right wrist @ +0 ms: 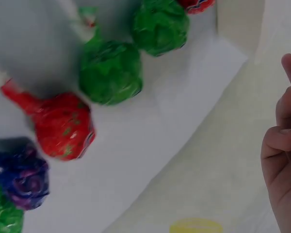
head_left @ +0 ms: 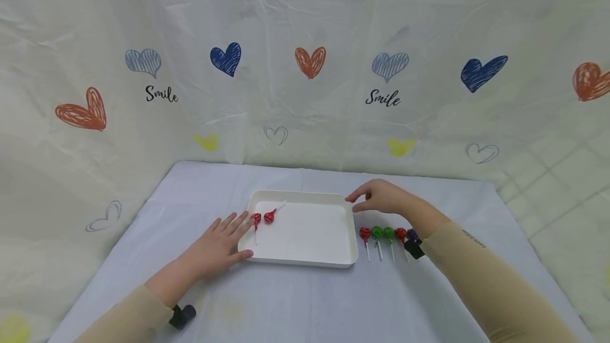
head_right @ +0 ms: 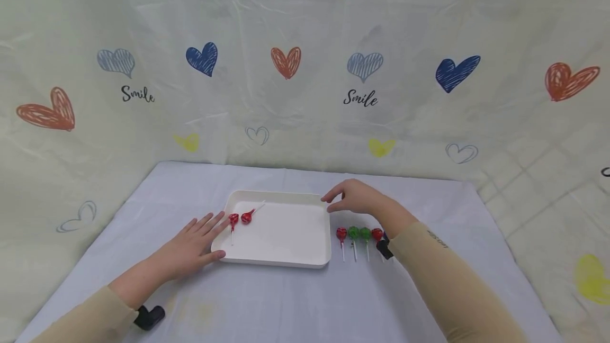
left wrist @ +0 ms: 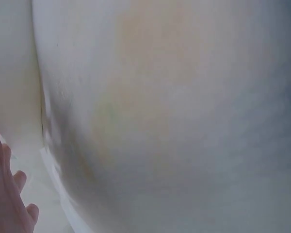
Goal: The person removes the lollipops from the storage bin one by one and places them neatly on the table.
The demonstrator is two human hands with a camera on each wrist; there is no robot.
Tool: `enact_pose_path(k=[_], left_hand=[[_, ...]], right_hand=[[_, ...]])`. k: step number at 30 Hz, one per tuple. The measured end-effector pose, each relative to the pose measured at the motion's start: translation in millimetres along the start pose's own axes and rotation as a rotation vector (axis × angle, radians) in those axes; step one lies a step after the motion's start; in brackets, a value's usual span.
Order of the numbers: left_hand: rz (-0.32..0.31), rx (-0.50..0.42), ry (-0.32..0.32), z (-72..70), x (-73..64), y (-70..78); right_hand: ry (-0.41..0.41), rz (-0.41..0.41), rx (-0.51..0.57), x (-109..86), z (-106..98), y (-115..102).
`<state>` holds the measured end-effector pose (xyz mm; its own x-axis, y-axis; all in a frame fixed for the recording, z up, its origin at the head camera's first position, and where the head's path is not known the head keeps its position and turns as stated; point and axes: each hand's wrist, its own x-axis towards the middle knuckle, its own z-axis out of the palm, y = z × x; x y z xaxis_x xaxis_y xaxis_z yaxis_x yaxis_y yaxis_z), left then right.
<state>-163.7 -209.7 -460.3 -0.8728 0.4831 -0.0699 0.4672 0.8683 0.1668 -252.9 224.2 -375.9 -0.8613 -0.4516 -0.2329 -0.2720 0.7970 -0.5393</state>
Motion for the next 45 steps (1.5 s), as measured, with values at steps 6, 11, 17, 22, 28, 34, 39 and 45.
enact_pose_path(k=[6, 11, 17, 22, 28, 34, 39, 45], left_hand=[[-0.005, -0.005, 0.004, 2.8, -1.3, -1.6], [-0.014, -0.004, -0.008, 4.5, -1.9, -2.3], [-0.017, -0.002, -0.006, 6.2, -1.6, -4.0], [-0.017, -0.005, 0.002, 6.8, -1.6, -5.4], [-0.02, -0.014, -0.008, 6.6, -0.7, -5.0], [-0.012, -0.007, 0.002, 6.2, 0.0, -4.9], [-0.002, -0.009, 0.015, 5.6, 0.9, -4.9], [0.016, -0.007, 0.031, 2.3, 0.2, -4.4]], right_hand=[[-0.039, -0.033, 0.019, 28.2, 13, -26], [-0.065, -0.067, 0.002, 50.0, 27, -46], [-0.109, -0.13, -0.096, 69.6, 43, -71], [-0.118, -0.184, -0.198, 81.1, 54, -92], [-0.122, -0.225, -0.265, 95.9, 68, -111], [-0.124, -0.265, -0.355, 109.5, 81, -127], [-0.172, -0.278, -0.392, 117.5, 92, -135], [-0.191, -0.287, -0.415, 124.1, 102, -140]])
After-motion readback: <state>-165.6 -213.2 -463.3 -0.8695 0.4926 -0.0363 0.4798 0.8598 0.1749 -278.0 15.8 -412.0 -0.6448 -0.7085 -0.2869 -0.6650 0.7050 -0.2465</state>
